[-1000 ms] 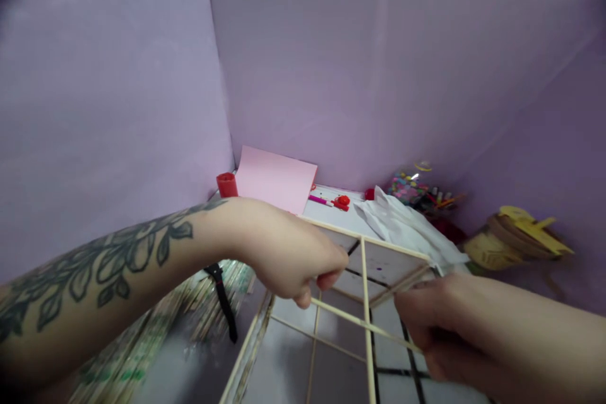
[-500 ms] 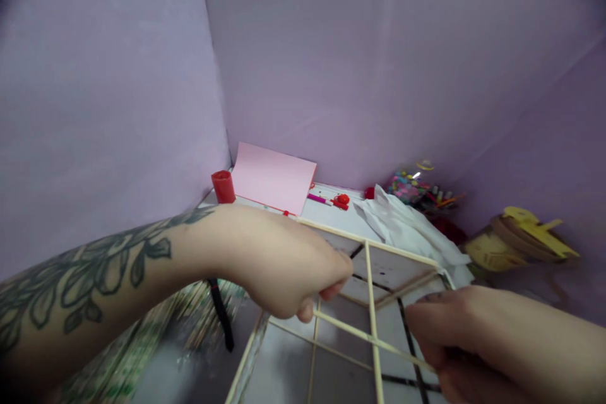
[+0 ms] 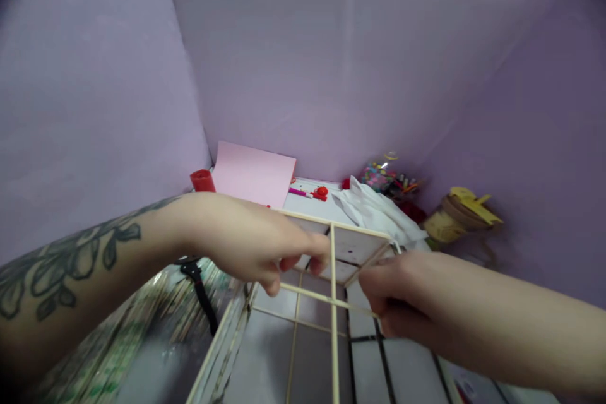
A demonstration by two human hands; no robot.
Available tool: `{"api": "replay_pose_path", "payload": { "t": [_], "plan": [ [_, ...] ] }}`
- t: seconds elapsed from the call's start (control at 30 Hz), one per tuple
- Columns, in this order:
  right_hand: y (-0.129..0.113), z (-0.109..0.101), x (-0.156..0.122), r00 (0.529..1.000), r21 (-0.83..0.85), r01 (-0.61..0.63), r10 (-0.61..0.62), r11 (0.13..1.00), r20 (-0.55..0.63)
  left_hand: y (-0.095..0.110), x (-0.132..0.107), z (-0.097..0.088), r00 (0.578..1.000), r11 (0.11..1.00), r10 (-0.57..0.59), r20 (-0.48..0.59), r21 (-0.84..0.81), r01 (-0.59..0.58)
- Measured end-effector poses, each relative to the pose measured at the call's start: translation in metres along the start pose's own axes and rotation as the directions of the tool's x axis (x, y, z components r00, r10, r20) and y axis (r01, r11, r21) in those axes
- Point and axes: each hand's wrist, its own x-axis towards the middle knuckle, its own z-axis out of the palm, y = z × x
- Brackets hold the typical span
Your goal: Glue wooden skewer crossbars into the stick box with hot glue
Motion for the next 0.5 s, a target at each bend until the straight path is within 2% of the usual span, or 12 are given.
{"api": "replay_pose_path", "payload": {
  "t": [0.1,0.17,0.3,0.4,0.5],
  "plan": [
    [-0.016,-0.006,0.004,0.997,-0.01,0.019,-0.018,1.0,0.072,-0.008,-0.001,-0.001,0.999,1.0,0.019,0.044,-0.013,-0.019],
    [-0.021,-0.009,0.007,0.998,-0.011,0.026,-0.026,1.0,0.051,-0.012,0.003,-0.005,0.994,1.0,-0.005,0.105,0.005,0.004],
    [-0.015,-0.013,0.015,0.998,-0.014,0.055,-0.055,0.998,-0.01,-0.011,0.023,-0.019,0.967,0.986,-0.139,0.214,0.123,0.115],
    [-0.01,-0.014,0.018,0.997,-0.021,0.052,-0.053,0.998,-0.048,-0.009,0.033,-0.026,0.95,0.969,-0.192,0.246,0.203,0.144],
    [-0.012,-0.013,0.018,0.996,-0.049,0.038,-0.042,0.998,-0.078,-0.011,0.034,-0.027,0.946,0.97,-0.198,0.256,0.19,0.152]
  ]
}}
